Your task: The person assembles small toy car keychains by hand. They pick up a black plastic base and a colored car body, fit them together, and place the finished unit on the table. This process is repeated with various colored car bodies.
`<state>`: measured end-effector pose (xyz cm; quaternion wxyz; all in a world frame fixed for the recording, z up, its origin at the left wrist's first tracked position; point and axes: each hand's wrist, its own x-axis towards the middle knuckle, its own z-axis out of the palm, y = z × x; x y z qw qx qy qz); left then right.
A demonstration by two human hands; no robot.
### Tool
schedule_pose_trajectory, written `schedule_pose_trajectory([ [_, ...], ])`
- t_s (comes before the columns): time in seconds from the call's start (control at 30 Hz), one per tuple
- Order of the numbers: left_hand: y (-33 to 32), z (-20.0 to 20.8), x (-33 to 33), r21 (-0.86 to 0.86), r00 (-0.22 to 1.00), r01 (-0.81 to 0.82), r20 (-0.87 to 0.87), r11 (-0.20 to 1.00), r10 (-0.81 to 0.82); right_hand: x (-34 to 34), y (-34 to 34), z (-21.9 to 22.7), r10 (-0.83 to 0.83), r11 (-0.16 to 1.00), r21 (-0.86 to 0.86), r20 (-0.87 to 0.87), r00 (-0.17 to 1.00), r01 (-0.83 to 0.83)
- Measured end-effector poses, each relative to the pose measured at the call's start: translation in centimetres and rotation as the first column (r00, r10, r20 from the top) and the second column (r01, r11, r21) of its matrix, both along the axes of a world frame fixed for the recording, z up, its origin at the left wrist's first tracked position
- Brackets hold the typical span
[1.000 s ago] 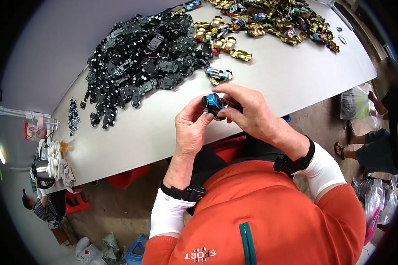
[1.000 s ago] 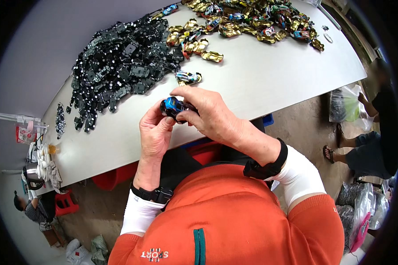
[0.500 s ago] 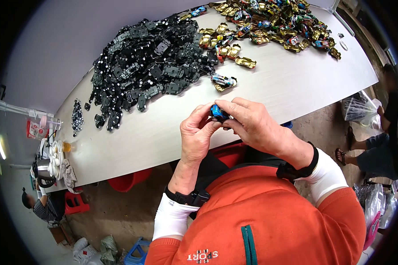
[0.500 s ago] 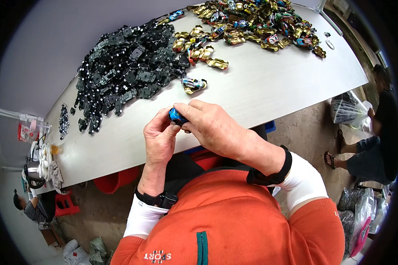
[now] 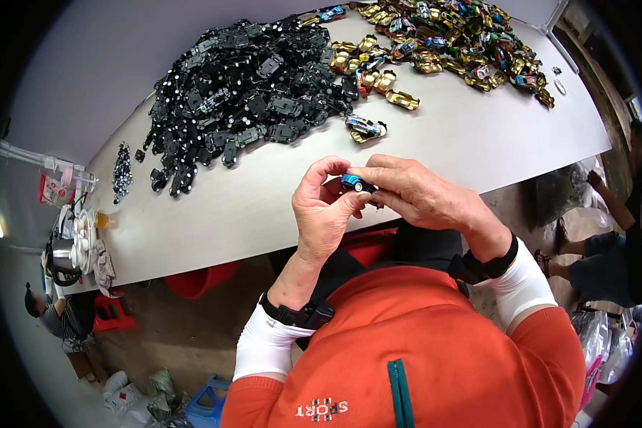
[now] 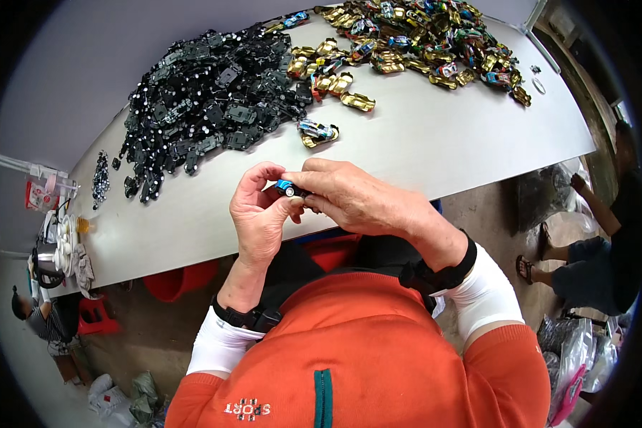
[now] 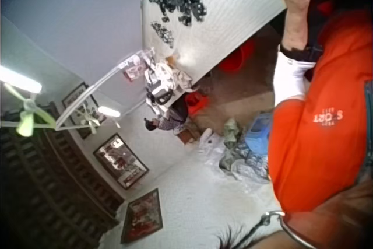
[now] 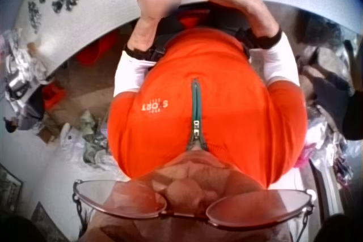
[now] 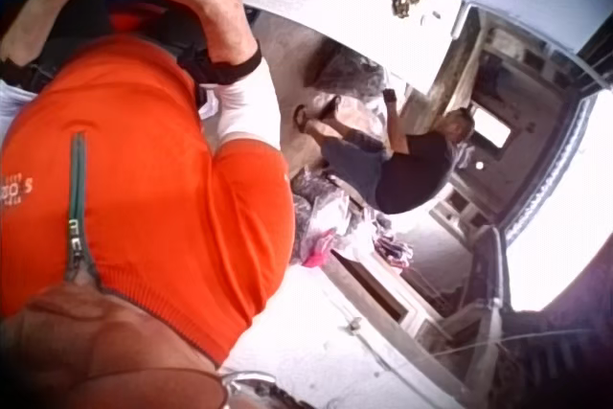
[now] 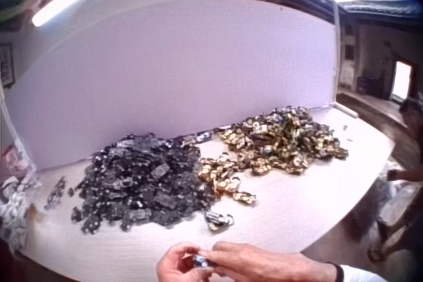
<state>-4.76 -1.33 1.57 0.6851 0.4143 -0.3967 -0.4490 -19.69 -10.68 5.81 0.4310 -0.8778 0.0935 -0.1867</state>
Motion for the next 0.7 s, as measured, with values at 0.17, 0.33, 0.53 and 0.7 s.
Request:
schedule_pose_trajectory([
  [0.17,0.0,0.9,0.6,-0.114,0.959,-0.034,0.275,0.993,0.064,0.0,1.0,-1.1,-0.076,0.996,0.054,0.158,0.984,0.069],
  [0.33,0.1,1.2,0.8,-0.118,0.981,0.045,0.195,0.992,-0.021,0.2,1.0,-2.5,-0.115,0.993,0.064,0.285,0.952,0.100],
  [0.53,-0.3,0.7,-0.3,-0.263,0.869,-0.126,0.435,0.956,0.234,0.9,1.1,-3.8,-0.158,0.987,0.030,0.346,0.925,0.158],
  [0.7,-0.7,0.1,0.5,-0.301,0.844,-0.068,0.491,0.951,0.216,1.0,1.2,-4.0,-0.178,0.984,0.062,0.326,0.929,0.167],
])
